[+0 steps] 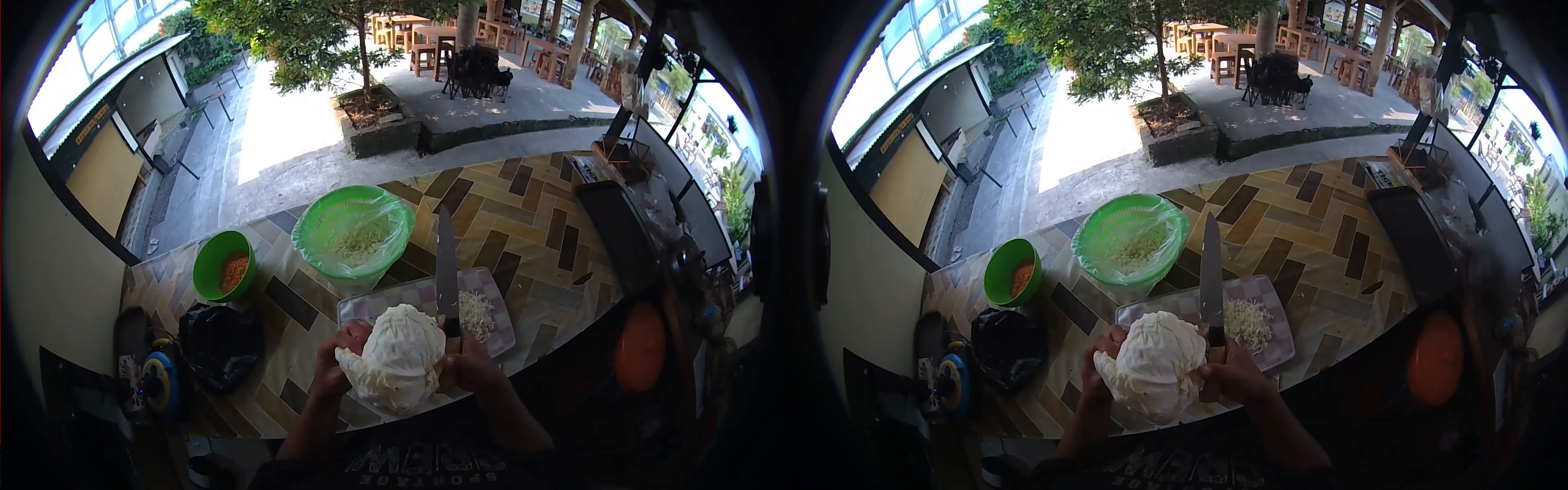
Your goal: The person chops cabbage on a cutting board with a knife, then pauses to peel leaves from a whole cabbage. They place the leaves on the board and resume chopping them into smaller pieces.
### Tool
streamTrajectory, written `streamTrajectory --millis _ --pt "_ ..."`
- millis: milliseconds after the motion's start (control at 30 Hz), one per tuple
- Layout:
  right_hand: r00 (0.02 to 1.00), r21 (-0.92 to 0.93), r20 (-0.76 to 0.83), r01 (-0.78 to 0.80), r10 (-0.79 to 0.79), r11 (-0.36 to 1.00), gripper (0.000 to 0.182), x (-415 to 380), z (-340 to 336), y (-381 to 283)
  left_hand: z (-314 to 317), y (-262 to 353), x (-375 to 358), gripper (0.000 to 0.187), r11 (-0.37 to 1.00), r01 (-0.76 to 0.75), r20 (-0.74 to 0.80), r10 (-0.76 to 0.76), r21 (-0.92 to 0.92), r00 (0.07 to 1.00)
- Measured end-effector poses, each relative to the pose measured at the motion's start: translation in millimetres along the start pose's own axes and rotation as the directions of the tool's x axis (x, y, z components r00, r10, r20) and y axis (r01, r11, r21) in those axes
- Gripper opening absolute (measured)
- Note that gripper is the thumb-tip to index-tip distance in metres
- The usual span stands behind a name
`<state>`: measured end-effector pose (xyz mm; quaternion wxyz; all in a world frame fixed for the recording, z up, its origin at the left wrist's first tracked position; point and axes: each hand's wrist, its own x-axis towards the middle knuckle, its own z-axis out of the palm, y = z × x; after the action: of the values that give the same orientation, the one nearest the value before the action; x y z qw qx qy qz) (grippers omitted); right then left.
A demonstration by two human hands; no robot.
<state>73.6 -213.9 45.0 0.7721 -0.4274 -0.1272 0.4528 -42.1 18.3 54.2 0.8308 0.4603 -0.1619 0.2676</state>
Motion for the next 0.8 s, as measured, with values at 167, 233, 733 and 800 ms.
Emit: streamTrajectory --millis 167,233,733,800 --pt "0.994 0.263 0.071 0.057 -0.078 0.963 0.066 11 15 10 31 30 13 0.018 0.841 -0.117 0.269 -0.035 0.528 0.963" --pt "0.996 0.300 0.075 0.024 -0.049 0.954 0.060 8 12 12 41 24 13 0.020 0.732 -0.270 0.330 0.064 0.626 0.942" --pt "0.981 0.217 -0.192 0.062 -0.020 0.974 0.069 4 -9 28 14 -29 14 0.031 0.936 0.225 -0.382 -0.111 0.270 0.918" --pt "0.976 0.246 -0.219 0.066 -0.011 0.967 0.059 4 -3 29 13 -31 9 0.030 0.934 0.239 -0.366 -0.131 0.267 0.921"
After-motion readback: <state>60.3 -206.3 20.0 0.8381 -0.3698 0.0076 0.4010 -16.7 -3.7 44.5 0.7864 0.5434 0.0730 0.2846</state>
